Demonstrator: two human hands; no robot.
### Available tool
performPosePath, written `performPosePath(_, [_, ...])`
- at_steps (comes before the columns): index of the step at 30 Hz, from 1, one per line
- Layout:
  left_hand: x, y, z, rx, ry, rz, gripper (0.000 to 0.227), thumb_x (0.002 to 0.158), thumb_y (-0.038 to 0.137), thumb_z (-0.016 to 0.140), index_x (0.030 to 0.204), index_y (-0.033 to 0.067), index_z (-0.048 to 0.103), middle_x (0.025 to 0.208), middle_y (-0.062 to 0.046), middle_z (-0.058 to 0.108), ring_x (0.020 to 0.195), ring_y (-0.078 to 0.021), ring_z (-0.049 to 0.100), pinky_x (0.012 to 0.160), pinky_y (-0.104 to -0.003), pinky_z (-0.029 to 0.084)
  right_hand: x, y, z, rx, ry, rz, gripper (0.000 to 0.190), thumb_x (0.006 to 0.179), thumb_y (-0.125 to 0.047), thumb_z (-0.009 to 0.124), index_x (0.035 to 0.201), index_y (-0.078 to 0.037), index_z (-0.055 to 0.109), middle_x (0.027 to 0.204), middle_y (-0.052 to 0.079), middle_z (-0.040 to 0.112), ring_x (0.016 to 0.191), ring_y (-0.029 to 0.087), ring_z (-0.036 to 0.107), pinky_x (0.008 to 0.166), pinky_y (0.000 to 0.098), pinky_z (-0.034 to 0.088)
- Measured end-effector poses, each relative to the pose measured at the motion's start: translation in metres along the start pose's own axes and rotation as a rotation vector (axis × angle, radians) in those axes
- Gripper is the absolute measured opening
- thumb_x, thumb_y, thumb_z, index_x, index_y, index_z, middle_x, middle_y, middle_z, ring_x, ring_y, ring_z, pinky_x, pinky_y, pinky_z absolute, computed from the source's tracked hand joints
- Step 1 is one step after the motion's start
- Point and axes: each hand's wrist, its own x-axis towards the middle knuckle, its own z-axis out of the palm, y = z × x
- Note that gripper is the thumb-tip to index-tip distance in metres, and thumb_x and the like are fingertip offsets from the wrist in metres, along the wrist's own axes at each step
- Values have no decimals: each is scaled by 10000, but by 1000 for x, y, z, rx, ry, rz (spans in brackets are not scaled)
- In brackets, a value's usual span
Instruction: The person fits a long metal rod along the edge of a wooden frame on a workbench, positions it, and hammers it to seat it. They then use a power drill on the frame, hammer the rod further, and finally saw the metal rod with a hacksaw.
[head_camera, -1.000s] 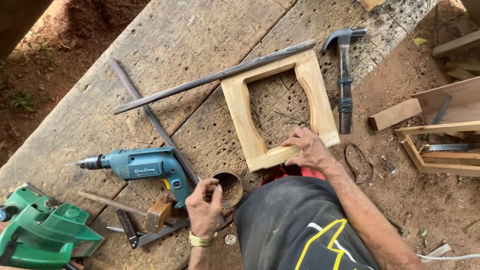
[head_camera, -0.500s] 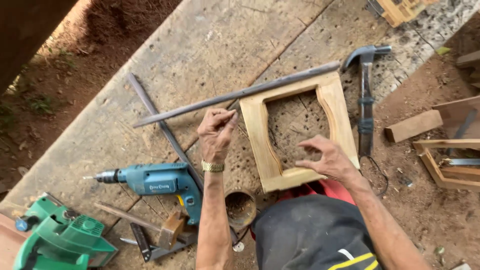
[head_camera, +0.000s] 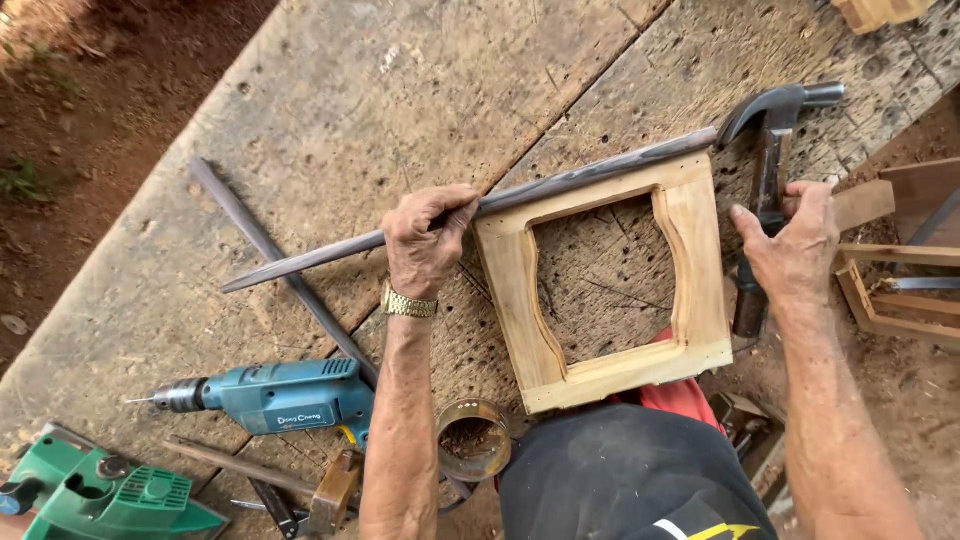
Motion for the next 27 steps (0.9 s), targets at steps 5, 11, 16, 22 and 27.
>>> performPosePath(5, [4, 1, -1, -28, -12, -48, 90, 883, 74, 826, 957, 89, 778, 1003, -63, 794, 926, -196, 769, 827, -307, 592, 15, -9, -14, 92, -56, 104, 575, 965, -96, 857, 1355, -2, 445, 1065, 191, 678, 889, 243, 682, 751, 394, 575])
performPosePath(11, [0, -4, -1, -31, -4, -9, 79, 895, 61, 815, 953, 96, 773, 1014, -50, 792, 974, -194, 771, 867, -316, 594, -5, -84, -62, 710, -78, 386, 494, 994, 16, 709, 1371, -10, 390, 1004, 122, 616, 735, 155, 632, 610, 308, 554])
performPosePath(16, [-2, -2, -1, -50, -34, 88, 78, 891, 48, 811, 939, 87, 764, 1011, -35, 784, 993, -194, 758, 868, -327, 577, -42, -178, -113, 1006, -135, 199, 402, 1063, -78, 653, 1386, -38, 417, 884, 65, 581, 688, 143, 622, 641, 313, 583])
performPosePath(22, [-2, -3, -4, -28, -43, 61, 149, 871, 57, 826, 998, 106, 764, 1003, -31, 779, 961, -214, 738, 867, -340, 560, -91, -191, -58, 816, -420, 15, 472, 1033, -262, 616, 1463, -129, 475, 775, -32, 546, 606, 77, 561, 501, 226, 501])
performPosePath(27, [-1, -2, -19, 22, -95, 86, 524, 800, 142, 840, 1293, 108, 668, 1166, -100, 700, 1041, -253, 685, 880, -352, 572, -97, -221, -37, 892, -524, 176, 614, 967, -194, 684, 1523, -124, 434, 703, -21, 554, 532, 68, 517, 463, 240, 454])
